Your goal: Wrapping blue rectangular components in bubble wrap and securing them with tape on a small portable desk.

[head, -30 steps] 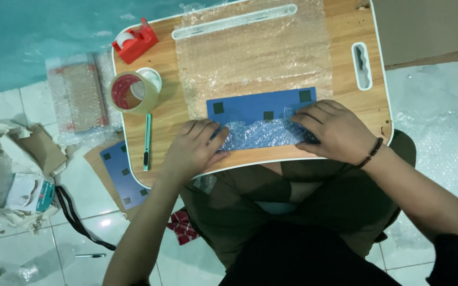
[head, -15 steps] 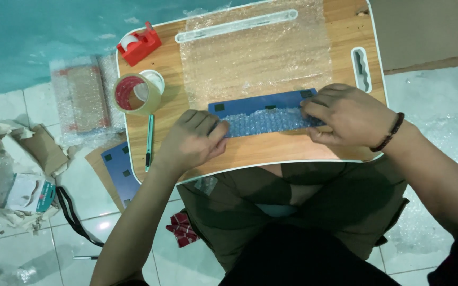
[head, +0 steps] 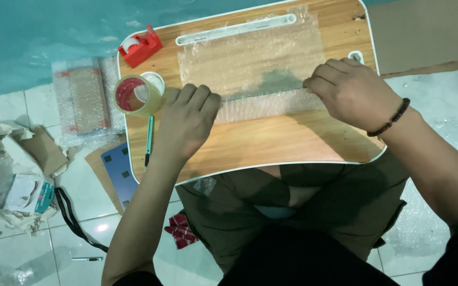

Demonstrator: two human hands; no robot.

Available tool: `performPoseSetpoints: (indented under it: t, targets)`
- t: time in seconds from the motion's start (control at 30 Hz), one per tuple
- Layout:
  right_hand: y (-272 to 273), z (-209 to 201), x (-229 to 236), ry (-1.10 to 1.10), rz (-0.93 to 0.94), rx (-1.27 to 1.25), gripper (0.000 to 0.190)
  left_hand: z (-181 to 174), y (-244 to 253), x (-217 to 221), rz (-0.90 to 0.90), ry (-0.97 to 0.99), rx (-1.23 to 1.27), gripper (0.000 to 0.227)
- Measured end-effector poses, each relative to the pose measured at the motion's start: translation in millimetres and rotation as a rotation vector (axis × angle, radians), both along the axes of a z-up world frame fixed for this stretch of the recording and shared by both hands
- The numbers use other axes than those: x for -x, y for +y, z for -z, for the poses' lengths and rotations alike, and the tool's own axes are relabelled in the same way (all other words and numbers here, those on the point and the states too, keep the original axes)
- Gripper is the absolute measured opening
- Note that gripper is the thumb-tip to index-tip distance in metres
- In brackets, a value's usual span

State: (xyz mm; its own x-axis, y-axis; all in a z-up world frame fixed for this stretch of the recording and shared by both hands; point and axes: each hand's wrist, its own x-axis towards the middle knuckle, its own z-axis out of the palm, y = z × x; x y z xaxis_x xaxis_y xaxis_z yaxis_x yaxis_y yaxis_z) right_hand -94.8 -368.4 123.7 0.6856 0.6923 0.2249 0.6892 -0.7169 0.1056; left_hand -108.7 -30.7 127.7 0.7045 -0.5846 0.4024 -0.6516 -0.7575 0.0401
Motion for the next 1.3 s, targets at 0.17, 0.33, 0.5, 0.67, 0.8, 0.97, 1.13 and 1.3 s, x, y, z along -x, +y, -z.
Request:
performPoseSetpoints:
  t: [0.17, 0.33, 0.5, 0.67, 0.8, 0.97, 1.13, 1.3]
  targets:
    - [-1, 10, -8, 0.087, -0.002, -0.038, 0.021, 20, 6, -5, -0.014, 0.190, 0.062, 0.011]
    - [1, 33, -43, 0.040, 0.020, -0.080, 0.018, 45, 6, -35, -0.128, 0.241, 0.052, 0.012]
    - [5, 77, -80, 0.205, 0.087, -0.124, 0.018, 70, 12, -58, -0.163, 0.330, 0.110, 0.014]
    - [13, 88, -85, 0.290, 0.082, -0.236, 0.016, 92, 17, -63, -0.173, 0.412, 0.130, 0.017]
    - [16, 95, -86, 0.278, 0.051, -0.275, 0.011, 106, 18, -63, -0.128, 0.357, 0.196, 0.017]
    - [10, 95, -81, 0.235, 0.031, -0.304, 0.010, 104, 13, -55, -0.188, 0.269, 0.131, 0.025]
    - [14, 82, -66, 0.106, 0.012, -0.367, 0.019, 85, -11, -38, -0.302, 0.084, 0.006, 0.030]
    - [46, 91, -31, 0.324, 0.056, -0.254, 0.065, 104, -58, -9, -0.309, 0.279, 0.018, 0.062]
